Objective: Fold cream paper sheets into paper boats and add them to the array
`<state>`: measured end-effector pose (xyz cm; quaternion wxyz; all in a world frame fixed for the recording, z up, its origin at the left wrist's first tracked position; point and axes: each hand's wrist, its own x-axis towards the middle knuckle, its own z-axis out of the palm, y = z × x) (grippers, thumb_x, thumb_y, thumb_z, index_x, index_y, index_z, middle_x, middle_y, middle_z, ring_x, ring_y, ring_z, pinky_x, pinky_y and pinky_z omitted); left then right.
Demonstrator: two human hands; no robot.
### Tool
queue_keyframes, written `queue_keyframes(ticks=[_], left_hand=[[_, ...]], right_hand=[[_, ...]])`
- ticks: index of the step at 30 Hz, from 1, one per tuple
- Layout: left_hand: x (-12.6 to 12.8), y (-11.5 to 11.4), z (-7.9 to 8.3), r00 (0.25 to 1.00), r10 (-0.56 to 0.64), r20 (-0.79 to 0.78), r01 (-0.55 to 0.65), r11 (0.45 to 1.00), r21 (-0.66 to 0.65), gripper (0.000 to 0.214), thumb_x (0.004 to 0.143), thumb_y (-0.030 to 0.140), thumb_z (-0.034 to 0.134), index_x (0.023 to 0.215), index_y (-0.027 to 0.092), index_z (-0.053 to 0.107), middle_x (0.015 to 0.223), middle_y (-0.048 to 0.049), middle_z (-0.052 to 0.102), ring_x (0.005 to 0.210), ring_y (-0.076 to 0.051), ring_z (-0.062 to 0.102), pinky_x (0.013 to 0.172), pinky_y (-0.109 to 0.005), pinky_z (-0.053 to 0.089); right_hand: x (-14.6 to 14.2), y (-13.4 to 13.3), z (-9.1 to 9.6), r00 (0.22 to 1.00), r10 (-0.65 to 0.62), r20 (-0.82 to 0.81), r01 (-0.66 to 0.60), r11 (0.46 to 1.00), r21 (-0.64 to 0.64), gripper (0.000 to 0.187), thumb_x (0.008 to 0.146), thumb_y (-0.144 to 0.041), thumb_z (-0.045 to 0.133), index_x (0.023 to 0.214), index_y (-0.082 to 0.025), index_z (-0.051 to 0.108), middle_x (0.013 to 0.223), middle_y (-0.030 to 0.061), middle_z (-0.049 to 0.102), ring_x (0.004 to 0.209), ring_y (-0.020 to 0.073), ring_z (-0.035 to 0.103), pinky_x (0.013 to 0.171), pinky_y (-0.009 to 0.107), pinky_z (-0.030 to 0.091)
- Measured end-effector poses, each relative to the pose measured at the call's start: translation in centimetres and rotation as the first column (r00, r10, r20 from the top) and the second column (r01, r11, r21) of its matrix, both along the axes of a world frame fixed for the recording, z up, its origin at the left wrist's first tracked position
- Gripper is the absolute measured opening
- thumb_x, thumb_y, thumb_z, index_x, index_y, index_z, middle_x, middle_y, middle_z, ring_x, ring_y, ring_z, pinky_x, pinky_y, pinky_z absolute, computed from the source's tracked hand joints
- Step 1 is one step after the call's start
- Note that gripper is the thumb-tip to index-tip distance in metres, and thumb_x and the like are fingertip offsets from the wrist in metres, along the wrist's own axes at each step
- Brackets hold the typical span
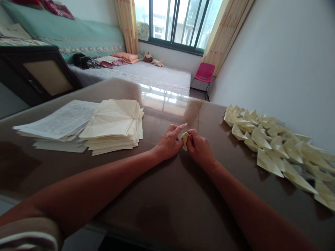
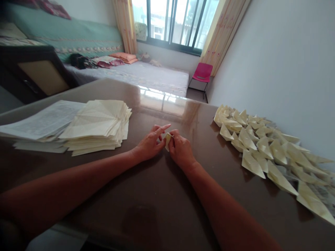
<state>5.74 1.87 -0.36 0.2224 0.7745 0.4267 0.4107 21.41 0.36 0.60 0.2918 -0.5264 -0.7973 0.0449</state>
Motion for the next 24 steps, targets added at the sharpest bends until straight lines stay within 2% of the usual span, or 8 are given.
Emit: queue_keyframes(ticks=[2,5,11,15,18,21,24], left_hand=[[-0.1,0.2,0.0,0.999,-0.005,0.035,0.007,0.999,-0.051,0.042,0.079,0.014,0.055,0.120,0.019,0.054,0.093,-0.0007,0.055,0.065,-0.008,0.055,0.073,-0.026,0.051],[-0.2,0.3,-0.1,0.998,-0.018,0.065,0.022,0.998,-0.065,0.024,0.077,0.013,0.056,0.100,0.017,0.053,0.079,0.0027,0.053,0.065,-0.009,0.052,0.065,-0.023,0.047],[-0.3,0.8,-0.2,0.998,-0.065,0.001,0.065,0.997,-0.044,0.014,0.069,0.008,0.055,0.077,0.018,0.049,0.077,0.0028,0.051,0.067,-0.010,0.049,0.060,-0.021,0.041],[-1.0,1.0,-0.1,0.987,-0.135,-0.088,0.132,0.990,-0.039,0.012,0.071,0.008,0.053,0.079,0.018,0.055,0.079,0.0025,0.052,0.066,-0.009,0.049,0.061,-0.020,0.040],[-1.7,0.9,0.2,0.963,-0.198,-0.184,0.196,0.980,-0.030,0.010,0.076,0.012,0.055,0.082,0.018,0.060,0.081,0.0018,0.055,0.066,-0.009,0.051,0.063,-0.021,0.041],[-2.3,0.8,0.3,0.928,-0.271,-0.256,0.282,0.959,0.007,0.011,0.083,0.016,0.053,0.086,0.019,0.063,0.091,-0.0011,0.061,0.077,-0.012,0.057,0.072,-0.022,0.044],[-2.6,0.8,0.5,0.895,-0.318,-0.314,0.350,0.935,0.049,0.016,0.089,0.022,0.050,0.092,0.019,0.066,0.098,-0.0039,0.064,0.091,-0.015,0.059,0.082,-0.023,0.045]], right_hand=[[-0.1,-0.1,0.0,0.999,0.005,-0.034,-0.006,1.000,-0.026,0.013,0.091,-0.026,0.041,0.099,-0.021,0.050,0.071,0.0011,0.064,0.061,0.0163,0.060,0.058,0.024,0.033],[0.0,0.0,-0.2,1.000,-0.003,-0.019,0.001,0.995,-0.102,0.016,0.089,-0.030,0.046,0.102,-0.022,0.049,0.067,-0.0016,0.062,0.057,0.0159,0.057,0.055,0.024,0.032],[0.9,0.5,-0.7,0.999,0.018,-0.027,-0.022,0.989,-0.145,0.017,0.084,-0.023,0.050,0.100,-0.025,0.051,0.068,-0.0054,0.060,0.057,0.0134,0.053,0.057,0.023,0.032],[1.7,0.8,-0.8,0.997,0.064,-0.032,-0.069,0.978,-0.199,0.013,0.082,-0.021,0.054,0.094,-0.025,0.055,0.071,-0.0053,0.060,0.059,0.0121,0.052,0.057,0.022,0.034],[2.4,1.1,-0.5,0.987,0.147,-0.060,-0.157,0.962,-0.224,0.013,0.081,-0.021,0.057,0.092,-0.024,0.059,0.083,-0.0026,0.060,0.064,0.0108,0.053,0.061,0.022,0.038],[3.3,1.5,0.1,0.958,0.256,-0.129,-0.283,0.915,-0.287,0.013,0.081,-0.023,0.059,0.094,-0.023,0.063,0.091,-0.0003,0.057,0.069,0.0100,0.054,0.064,0.022,0.041],[4.0,1.8,0.4,0.933,0.309,-0.182,-0.355,0.869,-0.344,0.015,0.082,-0.026,0.061,0.095,-0.021,0.065,0.086,-0.0004,0.055,0.069,0.0102,0.052,0.065,0.022,0.042]])
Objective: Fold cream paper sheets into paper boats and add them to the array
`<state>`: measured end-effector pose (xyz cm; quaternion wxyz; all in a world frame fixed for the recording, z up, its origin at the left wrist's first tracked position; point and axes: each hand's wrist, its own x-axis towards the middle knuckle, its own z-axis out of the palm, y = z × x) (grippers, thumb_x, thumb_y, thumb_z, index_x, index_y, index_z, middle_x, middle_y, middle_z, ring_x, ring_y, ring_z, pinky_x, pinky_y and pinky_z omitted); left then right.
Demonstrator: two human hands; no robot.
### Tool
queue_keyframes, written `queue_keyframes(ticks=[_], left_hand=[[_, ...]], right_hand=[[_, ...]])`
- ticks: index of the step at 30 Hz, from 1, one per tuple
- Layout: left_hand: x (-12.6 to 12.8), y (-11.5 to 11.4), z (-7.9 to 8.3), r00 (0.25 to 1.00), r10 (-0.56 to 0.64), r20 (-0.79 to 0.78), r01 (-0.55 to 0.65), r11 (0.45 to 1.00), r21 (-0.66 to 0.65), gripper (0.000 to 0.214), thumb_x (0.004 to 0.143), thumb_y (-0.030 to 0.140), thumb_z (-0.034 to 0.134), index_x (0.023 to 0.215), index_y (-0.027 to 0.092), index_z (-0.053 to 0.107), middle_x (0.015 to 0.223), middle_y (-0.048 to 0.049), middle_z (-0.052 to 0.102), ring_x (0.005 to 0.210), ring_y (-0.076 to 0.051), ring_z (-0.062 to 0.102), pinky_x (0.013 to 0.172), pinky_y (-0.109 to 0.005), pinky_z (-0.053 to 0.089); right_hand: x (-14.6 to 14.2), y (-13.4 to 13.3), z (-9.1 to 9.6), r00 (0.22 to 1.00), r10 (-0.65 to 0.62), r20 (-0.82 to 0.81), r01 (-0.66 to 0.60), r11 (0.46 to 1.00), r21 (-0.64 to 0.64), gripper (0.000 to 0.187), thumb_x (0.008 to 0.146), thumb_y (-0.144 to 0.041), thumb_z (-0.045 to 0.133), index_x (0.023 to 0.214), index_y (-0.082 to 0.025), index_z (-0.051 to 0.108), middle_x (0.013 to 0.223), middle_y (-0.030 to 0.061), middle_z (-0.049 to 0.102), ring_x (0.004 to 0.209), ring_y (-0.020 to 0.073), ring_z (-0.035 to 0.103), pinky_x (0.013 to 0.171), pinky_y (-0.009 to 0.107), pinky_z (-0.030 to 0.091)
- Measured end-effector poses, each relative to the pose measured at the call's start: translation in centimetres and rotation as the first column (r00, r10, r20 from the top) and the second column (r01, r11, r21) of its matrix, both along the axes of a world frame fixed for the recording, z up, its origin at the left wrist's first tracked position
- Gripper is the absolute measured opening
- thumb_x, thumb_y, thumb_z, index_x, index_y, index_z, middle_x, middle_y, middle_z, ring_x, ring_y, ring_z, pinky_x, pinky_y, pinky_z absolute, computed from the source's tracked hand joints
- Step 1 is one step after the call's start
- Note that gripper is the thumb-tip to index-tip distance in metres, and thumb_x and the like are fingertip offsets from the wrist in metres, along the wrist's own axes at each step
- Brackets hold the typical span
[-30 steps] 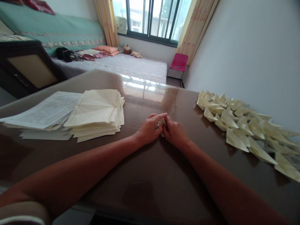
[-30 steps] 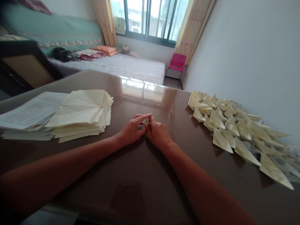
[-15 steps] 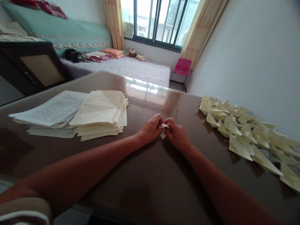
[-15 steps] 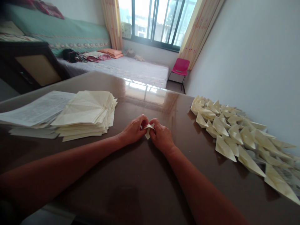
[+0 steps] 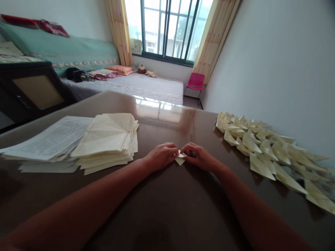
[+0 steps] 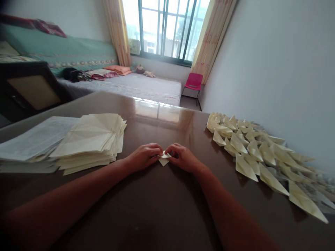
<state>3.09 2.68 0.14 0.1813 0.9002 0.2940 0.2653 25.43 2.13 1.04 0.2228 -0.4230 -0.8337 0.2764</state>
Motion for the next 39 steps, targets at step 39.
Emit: queue_keyframes(ticks=[39], left_hand=[[-0.4,-0.2,-0.4,0.993,0.038,-0.111,-0.006,0.962,0.273,0.026,0.093,0.023,0.047,0.107,0.024,0.069,0.100,-0.0059,0.068,0.089,-0.017,0.062,0.078,-0.028,0.053]], right_hand=[[-1.4,0.0,-3.0,0.983,-0.168,-0.079,0.180,0.969,0.172,0.025,0.068,-0.009,0.055,0.090,-0.021,0.061,0.085,-0.0006,0.056,0.069,0.0116,0.051,0.065,0.023,0.040]])
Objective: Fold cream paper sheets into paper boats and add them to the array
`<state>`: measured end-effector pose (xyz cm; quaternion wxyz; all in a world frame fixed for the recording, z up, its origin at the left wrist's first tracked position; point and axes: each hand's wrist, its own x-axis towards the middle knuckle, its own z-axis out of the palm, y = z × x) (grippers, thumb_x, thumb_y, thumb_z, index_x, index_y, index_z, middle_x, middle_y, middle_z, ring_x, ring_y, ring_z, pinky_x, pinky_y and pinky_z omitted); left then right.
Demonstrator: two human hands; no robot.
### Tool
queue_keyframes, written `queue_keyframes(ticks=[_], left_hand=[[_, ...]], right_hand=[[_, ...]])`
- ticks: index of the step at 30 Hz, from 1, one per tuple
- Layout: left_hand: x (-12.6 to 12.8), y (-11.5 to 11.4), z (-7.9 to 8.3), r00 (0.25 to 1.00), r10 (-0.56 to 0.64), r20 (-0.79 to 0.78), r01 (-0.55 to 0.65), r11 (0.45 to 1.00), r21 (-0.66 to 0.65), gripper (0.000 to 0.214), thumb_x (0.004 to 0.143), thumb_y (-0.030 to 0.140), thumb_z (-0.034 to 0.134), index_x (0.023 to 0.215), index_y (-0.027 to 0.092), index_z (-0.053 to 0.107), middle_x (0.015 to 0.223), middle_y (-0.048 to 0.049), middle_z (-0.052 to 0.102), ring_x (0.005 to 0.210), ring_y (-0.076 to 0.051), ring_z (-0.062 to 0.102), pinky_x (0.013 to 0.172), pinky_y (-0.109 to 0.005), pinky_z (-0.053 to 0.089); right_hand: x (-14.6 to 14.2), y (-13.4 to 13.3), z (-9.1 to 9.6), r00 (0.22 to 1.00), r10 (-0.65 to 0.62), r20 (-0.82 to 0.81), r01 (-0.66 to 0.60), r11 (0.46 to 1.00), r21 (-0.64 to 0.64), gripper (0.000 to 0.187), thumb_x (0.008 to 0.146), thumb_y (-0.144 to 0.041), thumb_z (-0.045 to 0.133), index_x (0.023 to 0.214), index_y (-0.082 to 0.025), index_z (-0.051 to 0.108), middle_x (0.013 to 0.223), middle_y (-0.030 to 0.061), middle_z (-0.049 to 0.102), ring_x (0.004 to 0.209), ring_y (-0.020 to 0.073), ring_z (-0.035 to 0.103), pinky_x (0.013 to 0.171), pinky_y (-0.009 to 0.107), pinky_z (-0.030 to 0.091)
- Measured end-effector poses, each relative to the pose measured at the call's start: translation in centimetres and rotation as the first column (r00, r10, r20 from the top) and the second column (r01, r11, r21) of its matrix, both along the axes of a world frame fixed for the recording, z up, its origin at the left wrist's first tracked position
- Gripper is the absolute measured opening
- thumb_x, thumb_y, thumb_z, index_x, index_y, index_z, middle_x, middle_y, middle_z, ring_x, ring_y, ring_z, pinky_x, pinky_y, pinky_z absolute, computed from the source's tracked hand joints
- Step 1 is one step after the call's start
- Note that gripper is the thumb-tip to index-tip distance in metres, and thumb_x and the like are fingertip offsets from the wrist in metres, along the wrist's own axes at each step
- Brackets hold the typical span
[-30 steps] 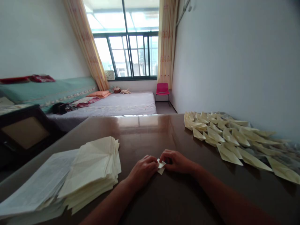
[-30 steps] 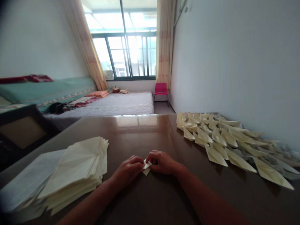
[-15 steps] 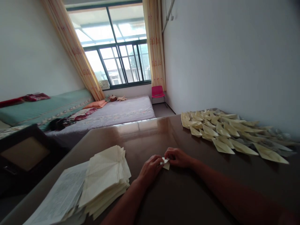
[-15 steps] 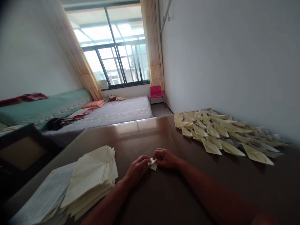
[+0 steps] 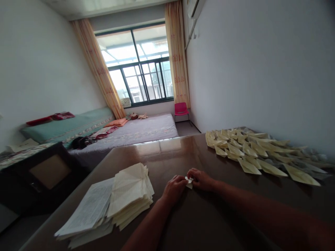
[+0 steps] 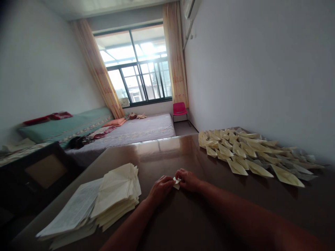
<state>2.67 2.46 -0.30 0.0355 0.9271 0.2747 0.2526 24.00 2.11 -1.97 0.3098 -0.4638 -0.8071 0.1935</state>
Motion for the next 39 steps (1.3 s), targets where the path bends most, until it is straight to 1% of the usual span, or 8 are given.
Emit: queue_keyframes(ticks=[6,9,14,18,25,29,35,39], left_hand=[[0.0,0.1,-0.1,1.000,-0.007,-0.010,0.007,1.000,0.013,0.024,0.093,0.024,0.048,0.104,0.025,0.070,0.098,-0.0050,0.069,0.089,-0.016,0.062,0.079,-0.026,0.053],[0.1,0.2,-0.1,1.000,-0.007,0.009,0.007,1.000,-0.015,0.024,0.093,0.023,0.048,0.103,0.024,0.069,0.099,-0.0047,0.068,0.090,-0.016,0.060,0.080,-0.026,0.052],[0.3,0.1,-0.1,0.999,0.002,0.043,0.002,0.997,-0.082,0.023,0.093,0.023,0.049,0.104,0.025,0.068,0.102,-0.0037,0.066,0.094,-0.014,0.058,0.083,-0.025,0.050],[0.4,0.1,0.2,0.999,-0.031,-0.036,0.030,0.999,-0.039,0.022,0.093,0.020,0.049,0.106,0.023,0.067,0.105,-0.0051,0.066,0.097,-0.015,0.058,0.086,-0.027,0.050],[0.4,0.3,0.6,0.997,-0.072,0.016,0.073,0.994,-0.086,0.024,0.094,0.020,0.046,0.102,0.022,0.069,0.104,-0.0061,0.066,0.095,-0.015,0.058,0.087,-0.025,0.048],[0.3,0.2,0.9,0.997,-0.079,-0.026,0.076,0.993,-0.085,0.024,0.095,0.020,0.045,0.098,0.020,0.069,0.102,-0.0060,0.066,0.092,-0.015,0.056,0.085,-0.025,0.047],[0.5,-0.4,0.8,0.998,-0.061,-0.032,0.059,0.996,-0.064,0.021,0.094,0.023,0.047,0.092,0.019,0.067,0.097,-0.0072,0.063,0.093,-0.017,0.054,0.085,-0.026,0.046],[0.8,-1.0,1.1,0.992,-0.029,-0.124,0.027,1.000,-0.015,0.021,0.095,0.021,0.044,0.103,0.017,0.064,0.095,-0.0074,0.063,0.093,-0.019,0.054,0.079,-0.028,0.048]], right_hand=[[-0.1,-0.9,-0.1,0.999,-0.027,-0.025,0.027,1.000,0.007,0.024,0.072,-0.009,0.054,0.091,-0.021,0.061,0.091,0.0010,0.057,0.070,0.0118,0.053,0.068,0.024,0.042],[0.2,-1.1,0.2,0.997,-0.019,-0.076,0.020,1.000,0.014,0.022,0.073,-0.010,0.055,0.090,-0.021,0.064,0.088,0.0005,0.057,0.067,0.0109,0.053,0.067,0.024,0.043],[0.8,-1.0,0.1,0.999,-0.015,-0.046,0.015,1.000,-0.010,0.022,0.074,-0.009,0.055,0.090,-0.020,0.065,0.090,0.0008,0.055,0.066,0.0097,0.051,0.067,0.024,0.042],[1.1,-1.0,0.1,0.998,0.006,-0.063,-0.006,1.000,0.004,0.024,0.074,-0.009,0.056,0.093,-0.019,0.066,0.095,0.0030,0.057,0.070,0.0109,0.052,0.069,0.025,0.044],[1.9,-1.3,1.1,0.997,0.054,-0.059,-0.058,0.996,-0.061,0.025,0.079,-0.015,0.054,0.099,-0.021,0.069,0.099,0.0047,0.059,0.072,0.0116,0.056,0.068,0.025,0.047],[2.1,-1.8,1.9,0.996,0.084,-0.028,-0.085,0.993,-0.079,0.026,0.082,-0.018,0.054,0.103,-0.022,0.068,0.105,0.0065,0.059,0.076,0.0132,0.058,0.072,0.027,0.049],[1.4,-1.9,1.9,0.997,-0.056,-0.052,0.052,0.995,-0.091,0.019,0.086,-0.035,0.060,0.085,-0.020,0.071,0.092,0.0050,0.061,0.068,0.0123,0.057,0.064,0.025,0.048],[1.3,-1.9,1.4,0.996,-0.083,-0.045,0.079,0.993,-0.083,0.018,0.086,-0.036,0.061,0.085,-0.021,0.071,0.092,0.0040,0.061,0.068,0.0116,0.057,0.064,0.024,0.048]])
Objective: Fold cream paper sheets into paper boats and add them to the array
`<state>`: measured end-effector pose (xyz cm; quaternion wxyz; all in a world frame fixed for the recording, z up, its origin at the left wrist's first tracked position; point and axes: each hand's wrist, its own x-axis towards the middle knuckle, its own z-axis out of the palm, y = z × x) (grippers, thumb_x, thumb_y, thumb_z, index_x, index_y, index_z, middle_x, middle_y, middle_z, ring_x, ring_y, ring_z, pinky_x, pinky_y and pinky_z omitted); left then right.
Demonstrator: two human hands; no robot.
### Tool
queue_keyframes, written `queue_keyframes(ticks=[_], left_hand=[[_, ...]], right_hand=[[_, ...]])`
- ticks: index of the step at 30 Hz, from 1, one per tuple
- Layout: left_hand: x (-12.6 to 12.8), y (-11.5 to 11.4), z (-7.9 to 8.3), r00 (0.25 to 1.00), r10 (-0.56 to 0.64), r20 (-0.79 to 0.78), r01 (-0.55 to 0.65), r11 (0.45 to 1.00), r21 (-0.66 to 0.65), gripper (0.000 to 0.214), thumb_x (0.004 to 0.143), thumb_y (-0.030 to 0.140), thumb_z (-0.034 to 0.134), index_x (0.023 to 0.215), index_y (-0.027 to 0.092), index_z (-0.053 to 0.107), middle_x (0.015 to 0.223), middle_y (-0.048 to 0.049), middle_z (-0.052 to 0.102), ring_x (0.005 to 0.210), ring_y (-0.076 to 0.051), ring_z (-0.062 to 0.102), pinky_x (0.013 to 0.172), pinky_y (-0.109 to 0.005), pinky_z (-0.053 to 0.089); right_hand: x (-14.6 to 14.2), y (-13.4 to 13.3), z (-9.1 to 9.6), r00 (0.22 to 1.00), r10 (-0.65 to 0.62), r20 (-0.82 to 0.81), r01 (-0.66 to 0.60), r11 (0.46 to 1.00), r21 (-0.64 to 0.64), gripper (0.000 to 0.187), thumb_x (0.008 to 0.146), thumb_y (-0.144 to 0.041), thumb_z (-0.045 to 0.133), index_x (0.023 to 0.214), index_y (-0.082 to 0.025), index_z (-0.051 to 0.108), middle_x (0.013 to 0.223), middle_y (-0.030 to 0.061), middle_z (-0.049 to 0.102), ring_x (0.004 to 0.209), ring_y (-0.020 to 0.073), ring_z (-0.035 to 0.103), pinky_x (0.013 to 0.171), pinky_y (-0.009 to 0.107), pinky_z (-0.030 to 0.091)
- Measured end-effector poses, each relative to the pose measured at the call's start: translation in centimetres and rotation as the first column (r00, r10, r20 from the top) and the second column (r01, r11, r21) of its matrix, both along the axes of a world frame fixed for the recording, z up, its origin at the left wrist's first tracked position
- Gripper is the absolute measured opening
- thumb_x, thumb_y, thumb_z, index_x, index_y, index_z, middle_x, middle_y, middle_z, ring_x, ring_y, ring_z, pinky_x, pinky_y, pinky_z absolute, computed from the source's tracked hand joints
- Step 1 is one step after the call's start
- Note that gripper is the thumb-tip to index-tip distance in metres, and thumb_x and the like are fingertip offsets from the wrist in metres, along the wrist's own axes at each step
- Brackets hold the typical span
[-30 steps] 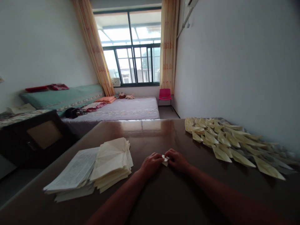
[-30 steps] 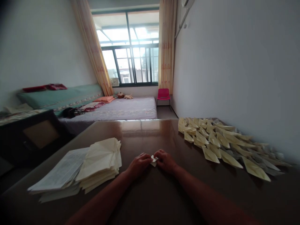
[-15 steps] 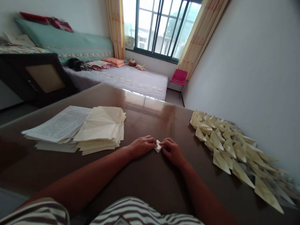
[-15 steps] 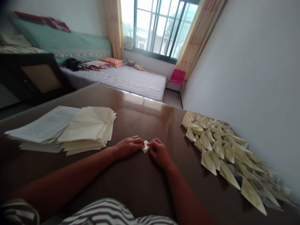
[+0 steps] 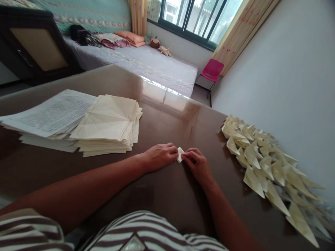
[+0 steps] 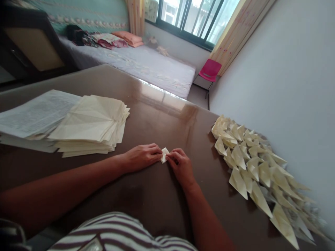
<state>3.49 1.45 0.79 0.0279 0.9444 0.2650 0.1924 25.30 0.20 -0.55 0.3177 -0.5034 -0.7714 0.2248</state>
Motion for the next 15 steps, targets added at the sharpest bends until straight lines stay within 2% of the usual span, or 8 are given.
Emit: queue_keyframes(ticks=[4,7,9,12,15], left_hand=[[0.5,-0.8,0.4,0.993,0.083,-0.080,-0.083,0.997,-0.004,0.025,0.096,0.024,0.043,0.116,0.018,0.058,0.095,-0.0073,0.061,0.093,-0.020,0.055,0.075,-0.030,0.049],[0.8,-1.1,0.5,0.984,0.119,-0.135,-0.118,0.993,0.014,0.026,0.096,0.023,0.043,0.116,0.017,0.057,0.100,-0.0081,0.061,0.097,-0.022,0.054,0.077,-0.033,0.049],[0.9,-1.2,0.5,0.985,0.100,-0.143,-0.098,0.995,0.019,0.025,0.095,0.021,0.045,0.116,0.015,0.058,0.104,-0.0085,0.060,0.101,-0.023,0.053,0.081,-0.034,0.049],[0.9,-1.2,0.6,0.987,0.063,-0.150,-0.065,0.998,-0.011,0.025,0.093,0.018,0.047,0.116,0.013,0.057,0.105,-0.0085,0.060,0.101,-0.021,0.052,0.083,-0.032,0.049],[0.8,-1.4,0.8,0.982,0.064,-0.180,-0.066,0.998,-0.009,0.030,0.092,0.016,0.049,0.121,0.013,0.054,0.105,-0.0091,0.061,0.097,-0.021,0.054,0.081,-0.033,0.050]], right_hand=[[0.0,-0.3,-0.2,0.999,-0.006,0.045,0.004,0.999,0.052,0.018,0.088,-0.035,0.058,0.088,-0.021,0.069,0.094,0.0039,0.061,0.071,0.0123,0.057,0.067,0.025,0.048],[-0.3,-0.7,0.5,0.990,0.011,0.139,-0.025,0.995,0.100,0.016,0.091,-0.030,0.054,0.091,-0.021,0.068,0.100,0.0059,0.062,0.088,0.0170,0.057,0.081,0.030,0.049],[-0.5,-1.1,1.4,0.968,0.022,0.251,-0.052,0.993,0.111,0.018,0.093,-0.025,0.049,0.095,-0.021,0.067,0.106,0.0071,0.063,0.099,0.0200,0.054,0.090,0.034,0.046],[-0.9,-1.3,3.3,0.894,0.091,0.439,-0.114,0.993,0.027,0.030,0.094,-0.013,0.041,0.110,-0.021,0.064,0.116,0.0071,0.062,0.104,0.0205,0.051,0.093,0.034,0.044],[-1.2,-1.1,4.9,0.822,0.145,0.551,-0.132,0.989,-0.063,0.036,0.091,-0.008,0.041,0.118,-0.021,0.061,0.115,0.0062,0.063,0.105,0.0200,0.050,0.093,0.032,0.043]])
